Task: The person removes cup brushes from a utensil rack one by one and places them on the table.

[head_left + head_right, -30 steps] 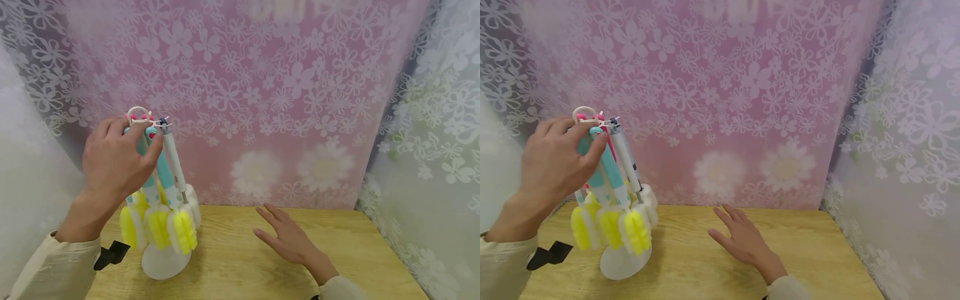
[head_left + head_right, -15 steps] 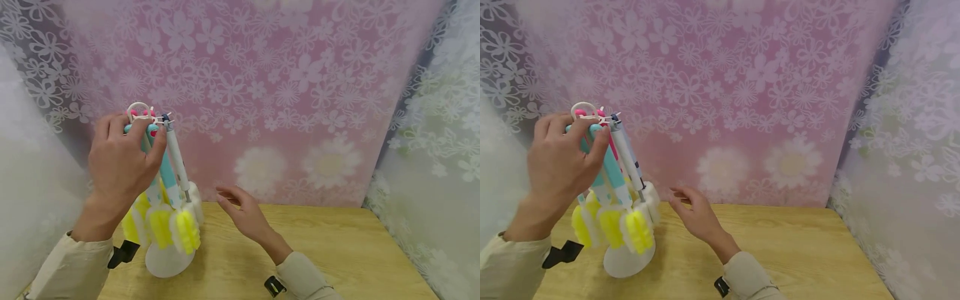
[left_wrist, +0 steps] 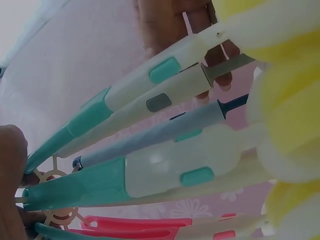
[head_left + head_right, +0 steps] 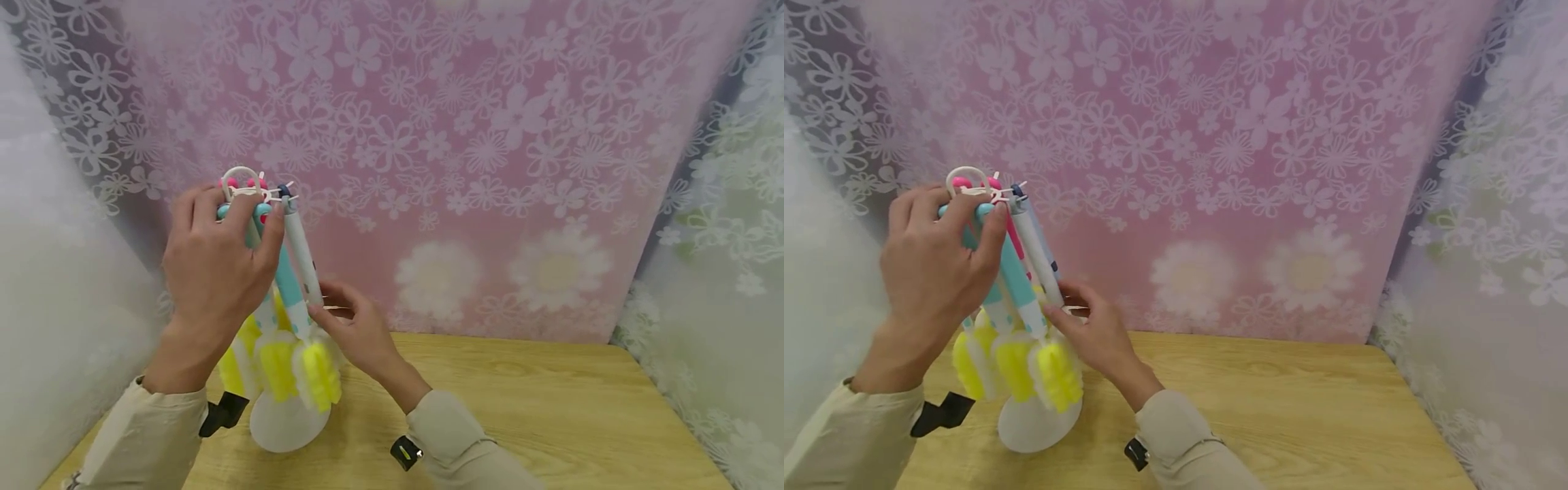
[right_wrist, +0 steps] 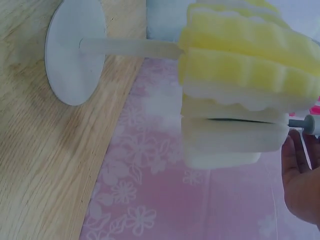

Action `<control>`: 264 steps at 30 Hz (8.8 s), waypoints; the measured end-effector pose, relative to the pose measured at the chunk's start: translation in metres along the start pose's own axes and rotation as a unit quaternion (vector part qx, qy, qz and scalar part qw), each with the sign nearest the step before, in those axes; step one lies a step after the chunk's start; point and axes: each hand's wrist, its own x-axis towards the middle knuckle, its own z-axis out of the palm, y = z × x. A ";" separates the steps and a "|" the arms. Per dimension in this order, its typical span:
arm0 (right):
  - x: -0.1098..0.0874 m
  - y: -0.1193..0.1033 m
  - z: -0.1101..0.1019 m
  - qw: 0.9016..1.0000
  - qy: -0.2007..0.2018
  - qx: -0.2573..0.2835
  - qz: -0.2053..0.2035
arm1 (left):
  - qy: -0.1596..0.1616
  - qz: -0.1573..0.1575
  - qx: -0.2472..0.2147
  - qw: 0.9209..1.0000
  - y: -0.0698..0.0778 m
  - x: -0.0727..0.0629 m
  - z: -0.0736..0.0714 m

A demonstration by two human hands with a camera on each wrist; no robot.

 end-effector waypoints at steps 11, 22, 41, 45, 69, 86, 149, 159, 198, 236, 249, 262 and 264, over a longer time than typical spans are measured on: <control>-0.001 -0.032 0.000 0.997 0.056 -0.055 0.028 | 0.003 -0.005 -0.011 1.000 0.007 0.001 0.007; -0.010 -0.042 -0.010 0.996 0.066 -0.052 0.012 | 0.008 -0.011 -0.010 1.000 0.007 -0.001 0.009; -0.038 -0.012 -0.068 0.989 0.139 -0.030 0.034 | 0.021 -0.015 0.003 1.000 0.000 -0.001 0.006; -0.047 0.006 -0.083 0.987 0.144 -0.045 0.057 | 0.025 -0.009 0.002 1.000 -0.001 -0.001 0.005; -0.100 0.108 -0.085 0.946 0.056 -0.094 0.305 | 0.020 -0.018 -0.001 1.000 0.001 -0.001 0.006; -0.108 0.116 -0.073 0.945 0.015 -0.137 0.297 | 0.008 -0.024 0.004 1.000 0.000 -0.002 0.005; -0.111 0.094 -0.100 0.954 0.075 -0.123 0.262 | -0.186 -0.057 -0.065 0.979 -0.009 0.024 -0.040; -0.105 0.087 -0.103 0.959 0.071 -0.121 0.245 | -0.149 -0.095 -0.014 0.984 0.000 0.027 -0.032; -0.038 -0.009 -0.027 0.995 0.011 -0.086 0.053 | -0.162 -0.029 -0.081 0.983 -0.011 0.016 -0.026; -0.017 -0.032 -0.053 0.995 0.088 -0.036 -0.019 | -0.078 0.031 -0.085 0.993 -0.018 0.013 -0.017; -0.058 0.012 -0.118 0.973 0.154 -0.084 0.150 | -0.088 0.011 -0.063 0.994 -0.018 0.012 -0.022; -0.106 0.080 -0.131 0.931 0.122 -0.111 0.324 | -0.100 0.001 -0.066 0.993 -0.010 0.012 -0.019; -0.110 0.087 -0.128 0.930 0.110 -0.120 0.331 | -0.100 0.001 -0.065 0.993 -0.010 0.012 -0.019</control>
